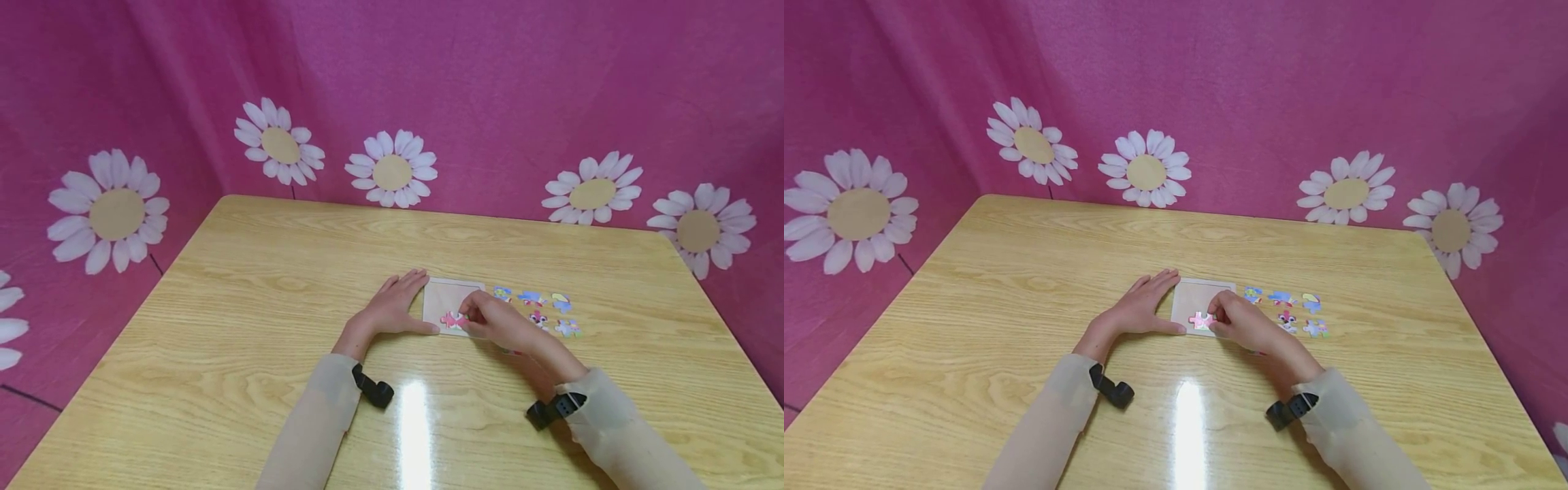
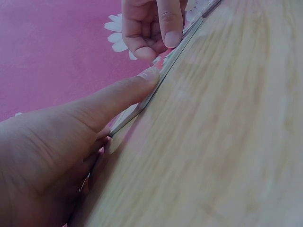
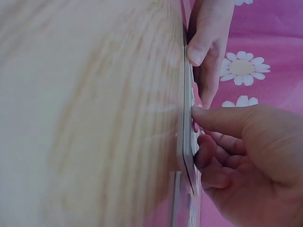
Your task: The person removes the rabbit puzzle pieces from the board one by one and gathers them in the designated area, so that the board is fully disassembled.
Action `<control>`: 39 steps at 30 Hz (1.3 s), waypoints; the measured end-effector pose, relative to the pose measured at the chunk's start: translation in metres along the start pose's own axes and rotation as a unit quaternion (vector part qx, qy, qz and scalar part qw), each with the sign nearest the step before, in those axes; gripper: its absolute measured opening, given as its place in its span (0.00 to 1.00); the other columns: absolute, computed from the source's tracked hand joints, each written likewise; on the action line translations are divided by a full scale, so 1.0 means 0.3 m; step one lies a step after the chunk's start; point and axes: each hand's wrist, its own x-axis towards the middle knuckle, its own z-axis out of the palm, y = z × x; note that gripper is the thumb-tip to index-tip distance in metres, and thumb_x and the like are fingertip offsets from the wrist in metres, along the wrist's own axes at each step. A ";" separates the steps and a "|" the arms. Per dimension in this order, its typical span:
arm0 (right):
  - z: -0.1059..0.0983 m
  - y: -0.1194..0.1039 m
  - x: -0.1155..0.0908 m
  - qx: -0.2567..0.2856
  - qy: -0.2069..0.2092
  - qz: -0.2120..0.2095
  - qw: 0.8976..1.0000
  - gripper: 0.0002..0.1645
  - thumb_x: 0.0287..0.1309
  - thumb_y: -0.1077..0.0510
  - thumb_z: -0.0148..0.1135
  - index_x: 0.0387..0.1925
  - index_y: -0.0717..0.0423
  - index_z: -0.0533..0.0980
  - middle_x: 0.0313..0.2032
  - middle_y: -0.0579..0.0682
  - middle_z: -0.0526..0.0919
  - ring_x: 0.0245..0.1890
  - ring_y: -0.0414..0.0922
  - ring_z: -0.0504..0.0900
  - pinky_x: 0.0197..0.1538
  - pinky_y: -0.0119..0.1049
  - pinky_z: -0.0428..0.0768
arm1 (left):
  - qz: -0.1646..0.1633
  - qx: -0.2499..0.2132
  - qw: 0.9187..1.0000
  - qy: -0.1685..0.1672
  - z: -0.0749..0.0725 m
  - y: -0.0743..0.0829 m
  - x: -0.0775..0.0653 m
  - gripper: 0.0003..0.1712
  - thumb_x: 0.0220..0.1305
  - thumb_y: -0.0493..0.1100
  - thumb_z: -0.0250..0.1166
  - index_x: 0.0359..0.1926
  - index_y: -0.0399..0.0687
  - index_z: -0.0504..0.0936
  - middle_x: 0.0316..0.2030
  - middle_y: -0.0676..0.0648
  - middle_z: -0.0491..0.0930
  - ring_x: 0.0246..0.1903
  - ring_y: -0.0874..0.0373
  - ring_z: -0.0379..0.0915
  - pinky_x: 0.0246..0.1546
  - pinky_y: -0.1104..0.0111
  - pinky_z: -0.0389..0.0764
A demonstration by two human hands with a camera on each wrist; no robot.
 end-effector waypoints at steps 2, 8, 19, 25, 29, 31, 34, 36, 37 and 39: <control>0.002 -0.002 -0.004 0.010 0.006 -0.002 1.000 0.09 0.60 0.67 0.61 0.42 0.63 0.72 0.29 0.50 0.75 0.30 0.39 0.69 0.32 0.26 0.70 | 0.000 0.002 1.000 0.000 0.000 0.001 0.000 0.61 0.52 0.68 0.69 0.78 0.51 0.49 0.79 0.52 0.43 0.79 0.59 0.33 0.80 0.60 0.35; 0.012 -0.012 -0.014 0.025 0.034 -0.007 0.999 0.09 0.59 0.68 0.63 0.39 0.62 0.71 0.30 0.51 0.74 0.31 0.39 0.69 0.32 0.26 0.69 | -0.003 0.008 1.000 0.000 0.004 -0.001 0.002 0.61 0.52 0.69 0.68 0.78 0.52 0.48 0.79 0.52 0.43 0.79 0.59 0.33 0.80 0.60 0.35; 0.022 -0.012 -0.029 0.049 0.056 -0.011 0.997 0.05 0.62 0.66 0.61 0.36 0.59 0.72 0.30 0.49 0.79 0.30 0.37 0.71 0.32 0.25 0.73 | -0.004 0.007 1.000 0.001 0.002 -0.001 0.003 0.61 0.53 0.69 0.68 0.78 0.51 0.48 0.79 0.52 0.43 0.79 0.59 0.33 0.80 0.60 0.35; 0.022 -0.011 -0.039 0.071 0.079 -0.015 0.994 0.05 0.62 0.66 0.61 0.37 0.60 0.73 0.30 0.50 0.80 0.29 0.34 0.72 0.32 0.25 0.73 | -0.002 0.007 1.000 -0.001 0.000 0.003 0.000 0.61 0.53 0.69 0.68 0.78 0.51 0.48 0.79 0.52 0.43 0.79 0.59 0.33 0.80 0.60 0.35; 0.019 -0.012 -0.044 0.082 0.085 -0.005 0.993 0.05 0.62 0.65 0.62 0.38 0.60 0.73 0.30 0.50 0.80 0.28 0.34 0.71 0.30 0.25 0.73 | -0.003 0.005 1.000 -0.004 -0.002 0.003 0.000 0.61 0.53 0.69 0.67 0.78 0.51 0.48 0.79 0.52 0.43 0.79 0.59 0.33 0.80 0.60 0.35; 0.020 -0.010 -0.046 0.087 0.084 0.000 0.993 0.05 0.63 0.65 0.61 0.38 0.60 0.73 0.30 0.50 0.80 0.28 0.34 0.71 0.30 0.25 0.73 | -0.003 0.005 1.000 -0.004 -0.002 0.003 0.001 0.61 0.53 0.69 0.67 0.78 0.51 0.48 0.79 0.52 0.43 0.79 0.59 0.33 0.80 0.60 0.35; 0.023 -0.006 -0.047 0.095 0.080 -0.002 0.992 0.05 0.63 0.66 0.60 0.39 0.61 0.73 0.31 0.51 0.80 0.29 0.34 0.72 0.31 0.25 0.74 | -0.004 0.005 1.000 -0.003 -0.002 0.001 0.002 0.61 0.53 0.69 0.68 0.78 0.51 0.48 0.79 0.53 0.43 0.79 0.59 0.33 0.80 0.60 0.35; 0.026 -0.004 -0.047 0.101 0.078 0.000 0.992 0.05 0.63 0.66 0.60 0.39 0.62 0.73 0.31 0.52 0.81 0.30 0.34 0.73 0.32 0.25 0.74 | -0.004 0.006 1.000 -0.003 -0.001 0.000 0.003 0.61 0.53 0.69 0.68 0.78 0.51 0.48 0.79 0.53 0.43 0.79 0.60 0.33 0.80 0.60 0.35; 0.028 -0.002 -0.046 0.102 0.077 0.002 0.992 0.05 0.63 0.66 0.60 0.39 0.62 0.73 0.31 0.52 0.81 0.30 0.33 0.73 0.32 0.24 0.74 | -0.003 0.007 1.000 -0.003 -0.001 0.000 0.003 0.61 0.53 0.69 0.68 0.78 0.51 0.48 0.79 0.53 0.43 0.79 0.60 0.32 0.80 0.60 0.35; 0.030 0.001 -0.044 0.107 0.079 0.008 0.991 0.05 0.63 0.66 0.60 0.40 0.62 0.73 0.32 0.52 0.81 0.30 0.33 0.73 0.32 0.24 0.75 | -0.002 0.008 1.000 -0.003 0.000 0.000 0.002 0.61 0.53 0.69 0.68 0.78 0.51 0.48 0.79 0.53 0.43 0.79 0.59 0.33 0.80 0.60 0.35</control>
